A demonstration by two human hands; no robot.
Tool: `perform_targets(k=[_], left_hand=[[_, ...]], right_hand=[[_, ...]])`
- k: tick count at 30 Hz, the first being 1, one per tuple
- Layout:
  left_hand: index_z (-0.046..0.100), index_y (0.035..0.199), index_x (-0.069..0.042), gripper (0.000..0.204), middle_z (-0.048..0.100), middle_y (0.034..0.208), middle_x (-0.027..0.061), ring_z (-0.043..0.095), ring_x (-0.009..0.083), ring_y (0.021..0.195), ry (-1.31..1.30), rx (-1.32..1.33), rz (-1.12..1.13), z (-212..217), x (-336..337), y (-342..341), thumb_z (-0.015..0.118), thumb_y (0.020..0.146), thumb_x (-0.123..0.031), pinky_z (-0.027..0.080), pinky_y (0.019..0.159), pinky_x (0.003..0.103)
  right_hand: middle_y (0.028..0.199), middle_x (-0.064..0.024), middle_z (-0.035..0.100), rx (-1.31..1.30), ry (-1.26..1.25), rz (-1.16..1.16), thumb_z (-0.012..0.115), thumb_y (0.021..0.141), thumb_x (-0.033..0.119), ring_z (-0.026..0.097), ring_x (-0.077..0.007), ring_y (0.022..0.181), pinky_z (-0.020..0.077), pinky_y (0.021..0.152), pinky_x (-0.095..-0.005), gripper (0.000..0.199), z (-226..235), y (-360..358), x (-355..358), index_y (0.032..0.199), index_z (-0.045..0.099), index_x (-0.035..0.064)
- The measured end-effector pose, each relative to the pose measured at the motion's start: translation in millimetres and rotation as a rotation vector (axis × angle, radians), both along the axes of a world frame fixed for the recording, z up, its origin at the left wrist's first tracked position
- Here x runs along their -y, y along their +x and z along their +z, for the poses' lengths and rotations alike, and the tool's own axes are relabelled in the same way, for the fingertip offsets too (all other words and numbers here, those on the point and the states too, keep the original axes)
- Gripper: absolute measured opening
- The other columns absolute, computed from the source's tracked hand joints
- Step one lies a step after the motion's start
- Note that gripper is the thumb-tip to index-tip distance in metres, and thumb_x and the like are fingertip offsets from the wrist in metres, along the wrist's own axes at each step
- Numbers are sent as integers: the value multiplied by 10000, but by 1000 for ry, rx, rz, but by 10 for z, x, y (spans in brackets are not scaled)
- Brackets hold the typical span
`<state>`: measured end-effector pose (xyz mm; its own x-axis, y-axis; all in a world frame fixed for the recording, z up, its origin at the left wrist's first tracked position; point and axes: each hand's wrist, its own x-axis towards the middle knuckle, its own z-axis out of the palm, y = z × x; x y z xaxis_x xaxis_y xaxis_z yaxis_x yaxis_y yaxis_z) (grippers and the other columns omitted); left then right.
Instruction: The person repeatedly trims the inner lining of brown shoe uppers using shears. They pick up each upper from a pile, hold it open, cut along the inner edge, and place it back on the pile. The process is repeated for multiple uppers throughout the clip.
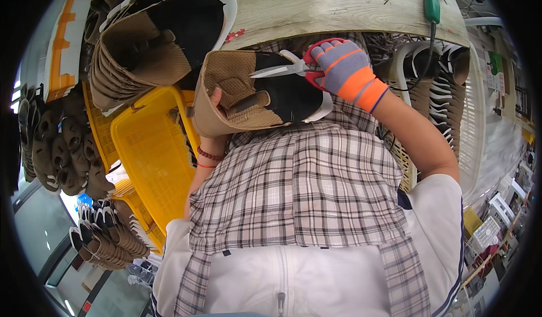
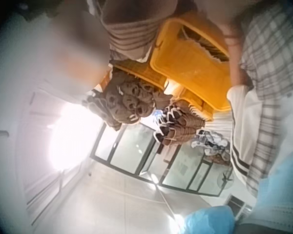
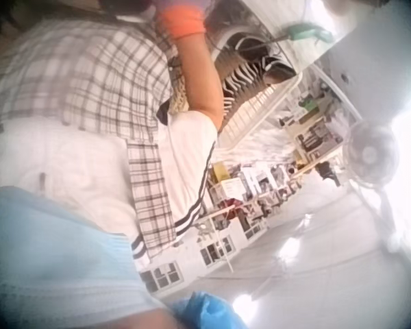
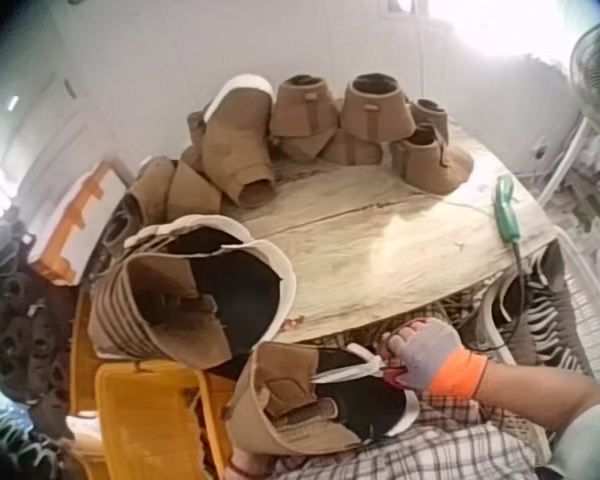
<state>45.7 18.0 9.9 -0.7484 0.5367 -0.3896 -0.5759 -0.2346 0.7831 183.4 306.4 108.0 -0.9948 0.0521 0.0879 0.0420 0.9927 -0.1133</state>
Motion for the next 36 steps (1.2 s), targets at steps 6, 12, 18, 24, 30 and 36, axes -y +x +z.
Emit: perform_targets(k=[6, 12, 18, 24, 30, 36], left_hand=[[434, 1325, -46, 510, 554, 1245, 122, 580, 251, 1086, 1, 64, 64, -44, 72, -12, 649, 903, -237, 520, 897, 382], [444, 1328, -53, 469, 539, 1270, 112, 553, 242, 1131, 24, -47, 74, 226, -51, 16, 617, 925, -219, 512, 915, 393], [531, 1277, -65, 342, 529, 1284, 44, 532, 153, 1142, -31, -66, 75, 359, -80, 11, 517, 986, -246, 497, 916, 307], [443, 1349, -66, 418, 516, 1323, 70, 523, 190, 1180, 1, 25, 144, 417, -65, 6, 431, 1009, -310, 480, 968, 331], [448, 1332, -65, 455, 528, 1291, 87, 529, 226, 1152, 167, 25, 122, 401, -11, -40, 587, 932, -231, 461, 982, 384], [500, 1276, -55, 452, 547, 1246, 76, 510, 234, 1148, 88, -140, 93, 438, -29, -213, 682, 884, -189, 446, 980, 382]], right_hand=[[895, -58, 616, -119, -39, 80, 746, 698, 336, 593, -258, 862, 448, 783, -369, 342, -61, -216, 246, 929, 619, 118], [902, -58, 618, 1, 79, 66, 744, 704, 346, 599, -231, 855, 460, 754, -344, 353, -187, -180, 122, 940, 622, 113], [873, -64, 613, -39, -16, 28, 736, 716, 353, 602, -227, 832, 463, 728, -348, 351, -4, -150, 115, 944, 626, 109], [857, -65, 627, -29, 93, 89, 747, 699, 365, 612, -221, 806, 466, 717, -351, 370, -118, -243, 154, 926, 627, 98], [775, -49, 642, -162, -2, 6, 757, 689, 335, 628, -242, 748, 478, 692, -351, 381, 2, -150, 128, 943, 610, 92], [792, -63, 666, 141, -28, -59, 736, 734, 358, 659, -249, 786, 504, 702, -352, 383, -10, -212, 173, 1004, 624, 110]])
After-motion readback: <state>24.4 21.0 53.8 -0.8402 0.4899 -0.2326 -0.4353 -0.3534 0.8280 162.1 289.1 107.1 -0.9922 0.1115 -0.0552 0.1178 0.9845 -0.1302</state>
